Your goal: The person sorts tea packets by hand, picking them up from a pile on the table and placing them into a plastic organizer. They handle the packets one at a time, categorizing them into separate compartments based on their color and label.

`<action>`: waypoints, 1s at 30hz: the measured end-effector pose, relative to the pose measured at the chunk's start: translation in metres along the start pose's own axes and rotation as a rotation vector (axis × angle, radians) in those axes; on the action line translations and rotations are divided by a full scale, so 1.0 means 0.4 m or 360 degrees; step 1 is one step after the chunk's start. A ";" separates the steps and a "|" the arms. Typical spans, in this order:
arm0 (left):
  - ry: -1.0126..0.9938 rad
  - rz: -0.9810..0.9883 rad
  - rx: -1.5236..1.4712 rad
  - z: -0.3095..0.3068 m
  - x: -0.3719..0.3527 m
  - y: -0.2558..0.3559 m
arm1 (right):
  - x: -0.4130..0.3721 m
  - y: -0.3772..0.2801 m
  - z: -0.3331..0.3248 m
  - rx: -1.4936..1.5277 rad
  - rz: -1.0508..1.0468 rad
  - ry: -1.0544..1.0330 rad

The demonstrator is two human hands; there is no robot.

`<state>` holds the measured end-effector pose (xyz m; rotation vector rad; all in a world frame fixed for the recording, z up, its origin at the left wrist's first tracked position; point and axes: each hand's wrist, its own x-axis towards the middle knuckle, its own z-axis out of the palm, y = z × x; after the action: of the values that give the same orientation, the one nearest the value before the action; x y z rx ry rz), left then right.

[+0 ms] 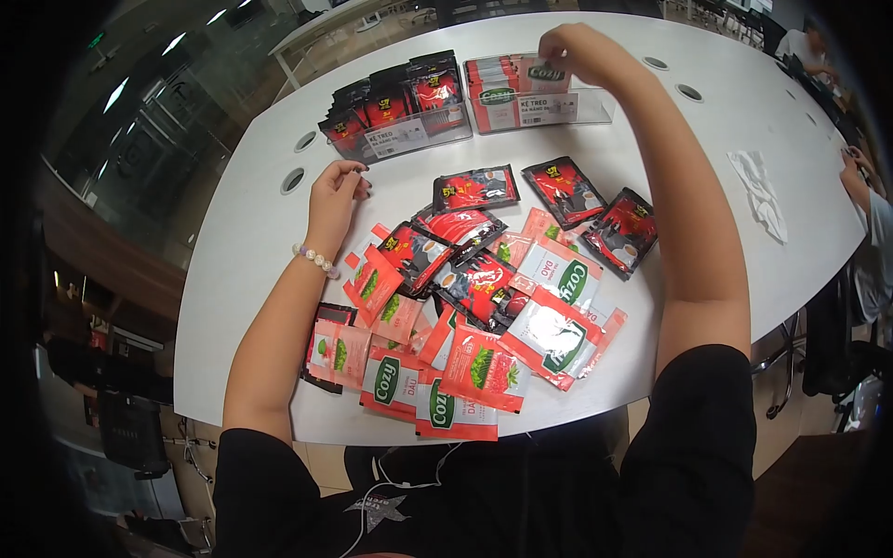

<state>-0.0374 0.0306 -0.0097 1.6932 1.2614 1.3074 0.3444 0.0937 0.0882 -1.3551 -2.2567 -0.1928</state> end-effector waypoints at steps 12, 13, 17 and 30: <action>-0.0057 -0.0045 -0.0021 0.009 0.001 0.011 | -0.005 0.016 0.072 -0.0011 0.0143 -0.0219; -0.0063 -0.0046 -0.0023 0.010 0.002 0.012 | -0.007 0.014 0.068 -0.0015 0.0133 -0.0193; -0.0084 -0.0029 -0.0060 0.009 0.004 0.010 | -0.017 -0.029 0.018 0.0203 0.0237 0.0038; -0.0065 -0.0029 -0.0057 0.007 0.001 0.008 | -0.026 -0.116 0.147 -0.0390 -0.0034 -0.0149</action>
<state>-0.0336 0.0302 -0.0075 1.6719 1.2201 1.2711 0.2886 0.0839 0.0382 -1.4911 -2.3880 -0.4342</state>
